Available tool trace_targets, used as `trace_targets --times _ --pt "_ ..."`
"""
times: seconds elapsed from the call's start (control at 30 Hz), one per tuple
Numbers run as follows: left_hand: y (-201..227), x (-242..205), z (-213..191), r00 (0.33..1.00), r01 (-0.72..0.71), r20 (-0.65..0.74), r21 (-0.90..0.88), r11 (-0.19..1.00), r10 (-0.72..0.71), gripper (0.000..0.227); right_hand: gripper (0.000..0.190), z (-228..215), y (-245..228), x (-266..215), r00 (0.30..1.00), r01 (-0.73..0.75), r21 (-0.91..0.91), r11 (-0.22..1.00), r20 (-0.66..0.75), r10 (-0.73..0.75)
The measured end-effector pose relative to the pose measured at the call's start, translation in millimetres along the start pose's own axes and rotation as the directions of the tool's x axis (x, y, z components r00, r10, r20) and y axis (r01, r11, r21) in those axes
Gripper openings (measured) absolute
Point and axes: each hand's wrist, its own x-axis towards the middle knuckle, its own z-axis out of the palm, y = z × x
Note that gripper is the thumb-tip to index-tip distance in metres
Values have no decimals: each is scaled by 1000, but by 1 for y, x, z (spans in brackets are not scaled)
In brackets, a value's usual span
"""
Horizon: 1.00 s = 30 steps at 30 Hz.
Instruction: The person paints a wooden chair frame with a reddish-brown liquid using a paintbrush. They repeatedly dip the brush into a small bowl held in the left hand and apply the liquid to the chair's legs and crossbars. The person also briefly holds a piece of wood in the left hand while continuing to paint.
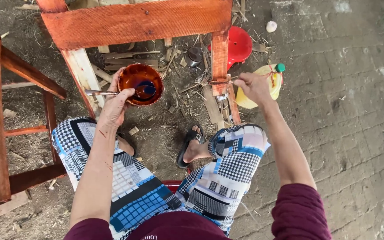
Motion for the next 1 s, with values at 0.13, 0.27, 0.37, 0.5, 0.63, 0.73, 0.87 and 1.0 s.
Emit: trace_targets --times 0.13,0.27,0.37,0.5,0.63,0.73,0.87,1.0 --pt "1 4 -5 1000 -7 4 4 1000 7 67 46 3 -5 -15 993 45 -45 998 110 -40" --pt "-2 3 -8 1000 22 7 12 1000 -22 67 43 -8 -8 -12 995 52 -92 994 93 -44" --pt "-8 7 -8 1000 6 9 17 1000 -6 66 41 -38 -22 -15 996 54 -144 988 76 -43" --pt "4 2 5 1000 21 -2 -17 1000 -21 66 36 -58 -25 -10 995 42 -142 989 92 -29" --pt "-3 2 -3 1000 4 4 -25 1000 -4 69 36 -43 -29 -11 994 17 -180 984 105 2" --pt "-6 12 -11 1000 -29 11 -29 999 29 66 35 -44 -41 -9 997 66 -133 989 50 -60" --pt "-14 13 -22 1000 -14 -20 -45 999 13 65 37 -85 -57 -20 997 63 -116 991 57 -57" --pt "-12 16 -15 1000 -27 -9 -45 999 26 66 38 -81 -25 -32 998 49 -169 984 44 -42"
